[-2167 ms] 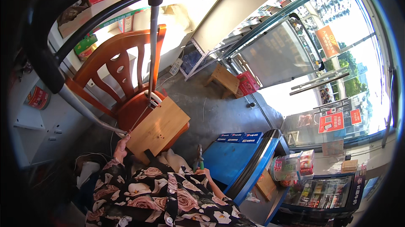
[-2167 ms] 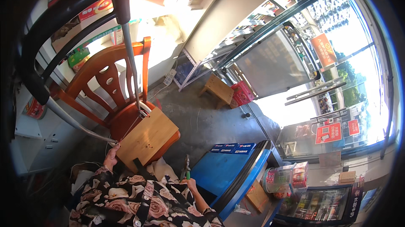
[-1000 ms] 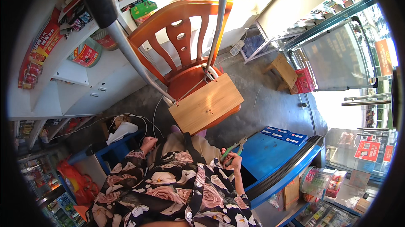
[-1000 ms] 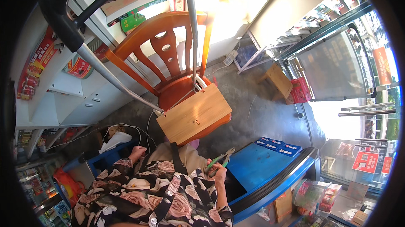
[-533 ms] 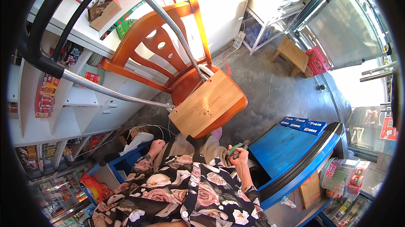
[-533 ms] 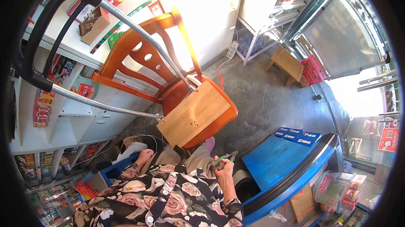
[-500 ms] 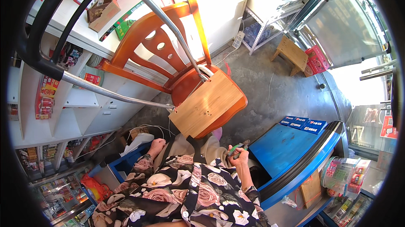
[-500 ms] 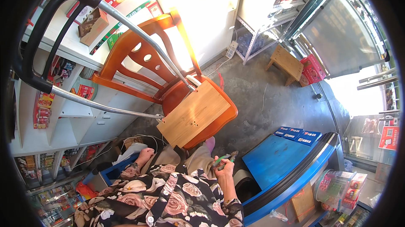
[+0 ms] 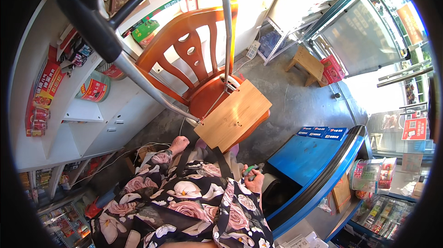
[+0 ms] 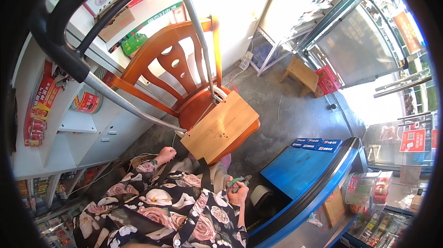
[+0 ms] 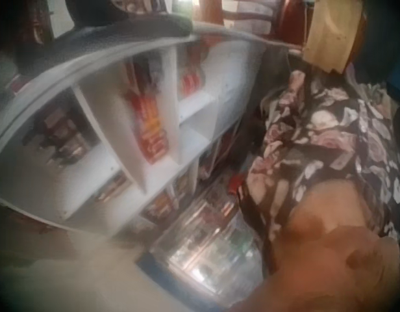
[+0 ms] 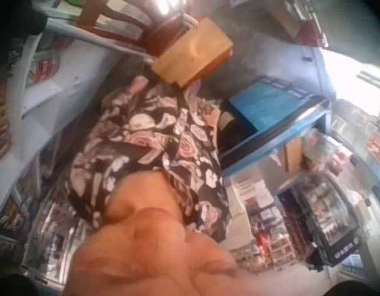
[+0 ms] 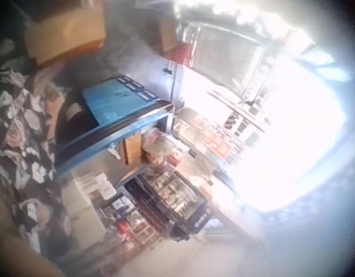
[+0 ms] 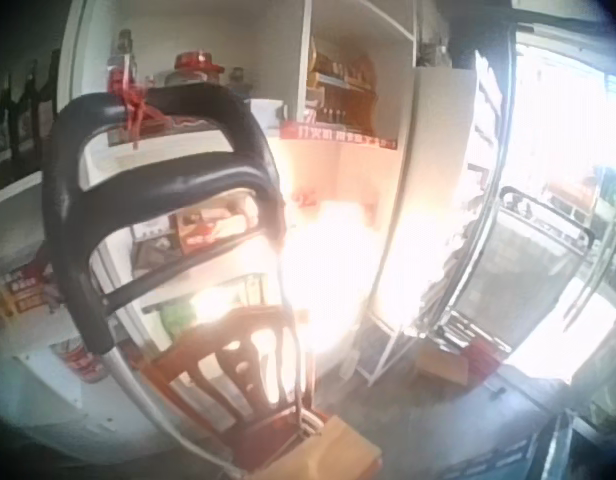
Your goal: The person assembles a metal walker by attaching a wooden board to its frame using pliers. They repeatedly tighten and adjust the connections, then wipe the board with a cloth before continuing to secure the frame.
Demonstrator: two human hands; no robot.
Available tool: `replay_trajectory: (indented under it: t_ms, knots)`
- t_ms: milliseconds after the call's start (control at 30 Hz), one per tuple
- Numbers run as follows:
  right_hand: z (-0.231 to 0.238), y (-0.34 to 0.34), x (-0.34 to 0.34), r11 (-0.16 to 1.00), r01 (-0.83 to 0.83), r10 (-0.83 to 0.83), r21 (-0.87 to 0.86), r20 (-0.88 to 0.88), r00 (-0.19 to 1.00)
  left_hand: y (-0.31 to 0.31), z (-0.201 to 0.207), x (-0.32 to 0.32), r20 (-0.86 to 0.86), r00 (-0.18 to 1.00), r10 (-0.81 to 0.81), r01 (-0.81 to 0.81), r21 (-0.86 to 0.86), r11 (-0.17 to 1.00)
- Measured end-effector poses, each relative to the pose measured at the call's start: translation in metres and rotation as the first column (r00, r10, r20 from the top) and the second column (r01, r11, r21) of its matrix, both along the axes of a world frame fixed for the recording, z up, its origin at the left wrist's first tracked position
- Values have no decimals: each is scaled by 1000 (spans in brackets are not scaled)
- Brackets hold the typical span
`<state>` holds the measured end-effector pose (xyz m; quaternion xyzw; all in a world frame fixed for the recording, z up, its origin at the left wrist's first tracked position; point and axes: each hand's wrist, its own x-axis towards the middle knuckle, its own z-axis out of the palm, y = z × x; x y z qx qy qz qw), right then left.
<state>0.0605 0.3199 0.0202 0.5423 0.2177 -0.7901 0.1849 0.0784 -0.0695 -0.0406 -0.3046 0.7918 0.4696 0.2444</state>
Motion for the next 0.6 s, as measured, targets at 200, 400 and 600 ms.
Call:
replay_trajectory:
  t_ms: [200,400,600]
  knots:
    - [11,-6,17,985,-172,174,32,-53,983,-2,2,-14,-207,967,-150,154,3,988]
    - [13,2,24,984,-176,175,-22,-42,984,-6,-7,-11,-115,974,-197,201,24,979]
    - [29,-14,37,997,-58,56,-43,-52,997,-9,-19,0,-80,959,-270,276,67,959]
